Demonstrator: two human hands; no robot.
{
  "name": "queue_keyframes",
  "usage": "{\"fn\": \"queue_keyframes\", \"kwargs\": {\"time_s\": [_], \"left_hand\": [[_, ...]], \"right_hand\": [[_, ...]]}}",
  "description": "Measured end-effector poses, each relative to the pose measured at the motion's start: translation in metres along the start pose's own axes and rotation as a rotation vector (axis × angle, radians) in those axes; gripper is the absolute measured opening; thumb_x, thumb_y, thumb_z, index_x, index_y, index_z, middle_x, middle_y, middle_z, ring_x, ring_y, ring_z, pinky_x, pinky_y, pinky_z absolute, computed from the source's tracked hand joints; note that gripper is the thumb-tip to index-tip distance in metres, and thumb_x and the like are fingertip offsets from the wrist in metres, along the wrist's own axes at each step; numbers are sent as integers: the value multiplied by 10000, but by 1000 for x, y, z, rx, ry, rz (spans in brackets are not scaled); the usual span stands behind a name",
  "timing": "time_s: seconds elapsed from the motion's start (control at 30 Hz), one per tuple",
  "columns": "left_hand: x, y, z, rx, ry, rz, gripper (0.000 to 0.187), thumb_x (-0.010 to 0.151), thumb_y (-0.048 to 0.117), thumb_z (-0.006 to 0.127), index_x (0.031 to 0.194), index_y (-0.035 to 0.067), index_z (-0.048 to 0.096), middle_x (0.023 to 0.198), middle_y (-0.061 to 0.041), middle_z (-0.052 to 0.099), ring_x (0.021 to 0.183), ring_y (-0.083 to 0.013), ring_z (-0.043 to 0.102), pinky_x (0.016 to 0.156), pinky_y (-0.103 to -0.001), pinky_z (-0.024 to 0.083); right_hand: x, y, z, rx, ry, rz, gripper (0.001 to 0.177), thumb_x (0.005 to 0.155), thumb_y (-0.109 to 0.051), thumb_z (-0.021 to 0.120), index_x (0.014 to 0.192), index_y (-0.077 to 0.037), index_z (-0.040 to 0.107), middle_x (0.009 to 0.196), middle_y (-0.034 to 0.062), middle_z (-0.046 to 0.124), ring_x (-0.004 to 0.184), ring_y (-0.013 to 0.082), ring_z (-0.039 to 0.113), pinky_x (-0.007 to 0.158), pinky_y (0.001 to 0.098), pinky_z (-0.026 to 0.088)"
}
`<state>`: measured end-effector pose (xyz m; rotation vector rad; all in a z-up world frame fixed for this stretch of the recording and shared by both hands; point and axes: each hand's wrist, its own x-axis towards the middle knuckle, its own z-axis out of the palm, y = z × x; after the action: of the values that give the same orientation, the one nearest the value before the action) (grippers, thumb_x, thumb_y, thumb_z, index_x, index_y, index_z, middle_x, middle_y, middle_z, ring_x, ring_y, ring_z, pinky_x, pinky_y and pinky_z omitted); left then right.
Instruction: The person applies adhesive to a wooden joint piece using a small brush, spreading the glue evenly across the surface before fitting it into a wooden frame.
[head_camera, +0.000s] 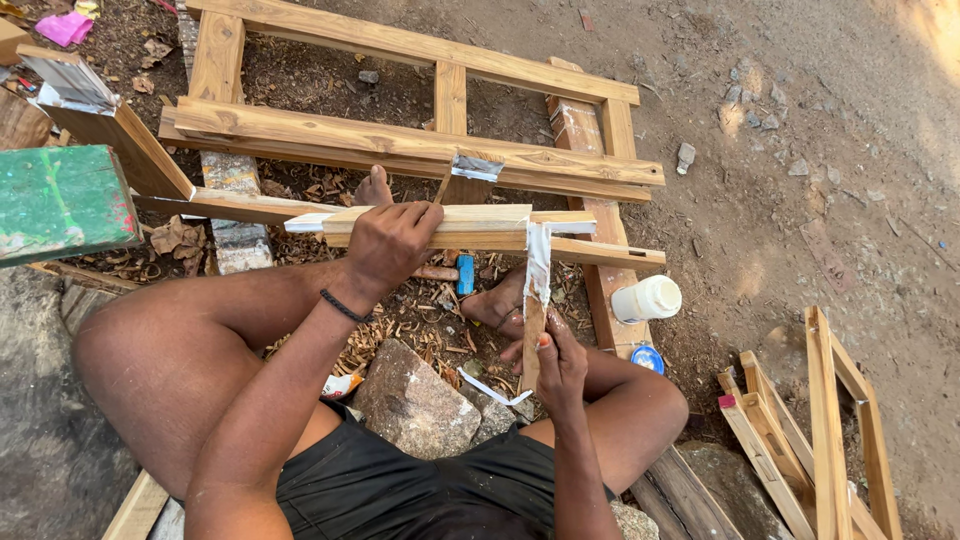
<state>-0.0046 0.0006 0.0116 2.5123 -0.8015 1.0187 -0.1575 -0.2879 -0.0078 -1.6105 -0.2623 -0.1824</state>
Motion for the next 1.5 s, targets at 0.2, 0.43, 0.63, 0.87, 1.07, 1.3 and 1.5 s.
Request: {"fn": "queue_keyframes", "kwargs": {"time_s": [0.2,0.43,0.63,0.87,1.07,1.3,1.5], "left_hand": [[5,-4,-3,34,6,27,56,1015,124,691,1035,74,705,937,-107,786,800,-220,780,649,-324,633],[17,8,-16,102,70,100,88,1004,122,698,1072,68,682,1005,-103,778,936,-226,779,803,-337,647],[17,1,-15,148,147,86,97,1030,172,712,1097,109,678,1040,-86,776,979,-234,763,861,-386,624],[15,3,-19,244,132,95,108,1037,237,703,1130,207,656,1159,-6,764,1113,-195,710,1118,-457,449],[12,2,-25,304,134,120,125,1051,307,713,1158,275,656,1220,62,722,1225,-177,619,1222,-466,315],[12,2,-18,353,152,131,144,1036,337,725,1160,329,653,1214,98,713,1236,-153,581,1227,-449,283],[8,-9,-23,313,133,175,175,991,313,760,1140,272,679,1184,62,733,1177,-154,615,1146,-401,341]], "right_hand": [[8,-35,-6,-89,-40,-173,451,1109,-272,486,1386,72,577,1079,159,760,753,188,782,553,231,614],[16,-38,-14,-135,34,47,420,1083,-265,478,1317,70,573,958,158,725,644,152,730,491,233,575],[10,-43,-19,-169,-63,112,378,1076,-241,528,1249,64,668,729,127,732,590,124,703,467,224,540],[6,-76,-42,-213,-169,2,343,1049,-181,566,1293,45,652,809,99,751,638,105,713,490,221,554],[9,-68,-62,-333,-171,329,299,1015,-118,615,1265,21,703,661,61,680,535,72,572,464,213,434],[-1,-75,-58,-360,-471,324,375,931,-108,699,1282,23,700,780,76,714,605,92,660,492,228,532],[-10,-63,-71,-87,-365,228,434,966,-165,631,1325,76,600,1052,158,752,708,170,727,549,252,562]]}}
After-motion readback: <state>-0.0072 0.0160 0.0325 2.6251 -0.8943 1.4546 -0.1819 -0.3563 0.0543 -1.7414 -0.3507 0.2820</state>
